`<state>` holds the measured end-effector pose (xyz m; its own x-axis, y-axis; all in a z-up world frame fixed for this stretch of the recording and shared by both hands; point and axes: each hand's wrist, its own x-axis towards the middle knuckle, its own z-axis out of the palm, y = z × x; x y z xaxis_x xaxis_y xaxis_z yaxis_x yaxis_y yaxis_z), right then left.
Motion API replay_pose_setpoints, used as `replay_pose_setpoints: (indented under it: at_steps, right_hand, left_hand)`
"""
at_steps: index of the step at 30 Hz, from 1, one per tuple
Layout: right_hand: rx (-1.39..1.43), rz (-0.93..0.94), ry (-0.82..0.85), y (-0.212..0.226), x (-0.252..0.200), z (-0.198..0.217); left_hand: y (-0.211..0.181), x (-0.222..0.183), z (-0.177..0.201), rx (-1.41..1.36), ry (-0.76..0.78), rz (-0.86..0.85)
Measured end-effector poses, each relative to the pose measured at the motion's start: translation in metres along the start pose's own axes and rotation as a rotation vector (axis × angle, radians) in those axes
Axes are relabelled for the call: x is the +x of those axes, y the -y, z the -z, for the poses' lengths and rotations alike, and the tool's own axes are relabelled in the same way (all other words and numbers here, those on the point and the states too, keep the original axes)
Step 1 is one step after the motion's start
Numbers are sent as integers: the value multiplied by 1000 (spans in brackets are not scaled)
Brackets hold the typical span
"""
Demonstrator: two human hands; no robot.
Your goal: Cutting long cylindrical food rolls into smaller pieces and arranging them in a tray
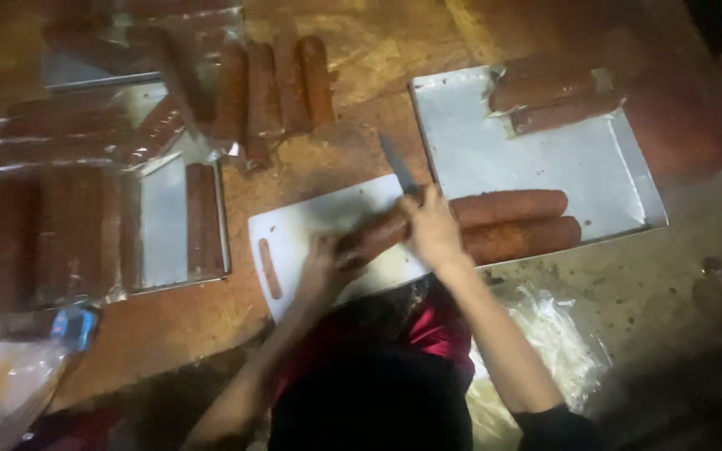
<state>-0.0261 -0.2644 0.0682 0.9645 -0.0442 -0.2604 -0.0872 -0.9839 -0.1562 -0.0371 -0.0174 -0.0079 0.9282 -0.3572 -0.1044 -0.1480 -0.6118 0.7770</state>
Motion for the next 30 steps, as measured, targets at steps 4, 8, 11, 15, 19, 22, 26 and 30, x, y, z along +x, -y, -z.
replay_pose_setpoints:
  at_steps: [4,8,11,15,19,22,26,30]
  right_hand:
    - [38,-111,-184,-92,8,69]
    - [46,-145,-311,-243,50,61]
    - [515,-196,-3,-272,54,47]
    - [691,-292,-8,-253,31,75]
    - [722,-295,-33,-274,27,62]
    - [703,-299,-105,-291,42,57]
    - [986,-498,-676,-378,121,6]
    - [942,-477,-576,-411,211,-11]
  left_hand:
    - [-111,68,-63,-120,-344,-527]
    - [-124,190,-156,11,-181,-386]
    - [-119,216,-161,473,-89,-513]
    - [-110,236,-159,565,-283,-742]
    - [-125,250,-149,509,416,-464]
    - [-140,228,-130,431,386,-468]
    - [-159,158,-70,24,143,-468]
    - [-121,70,-9,-155,173,-24]
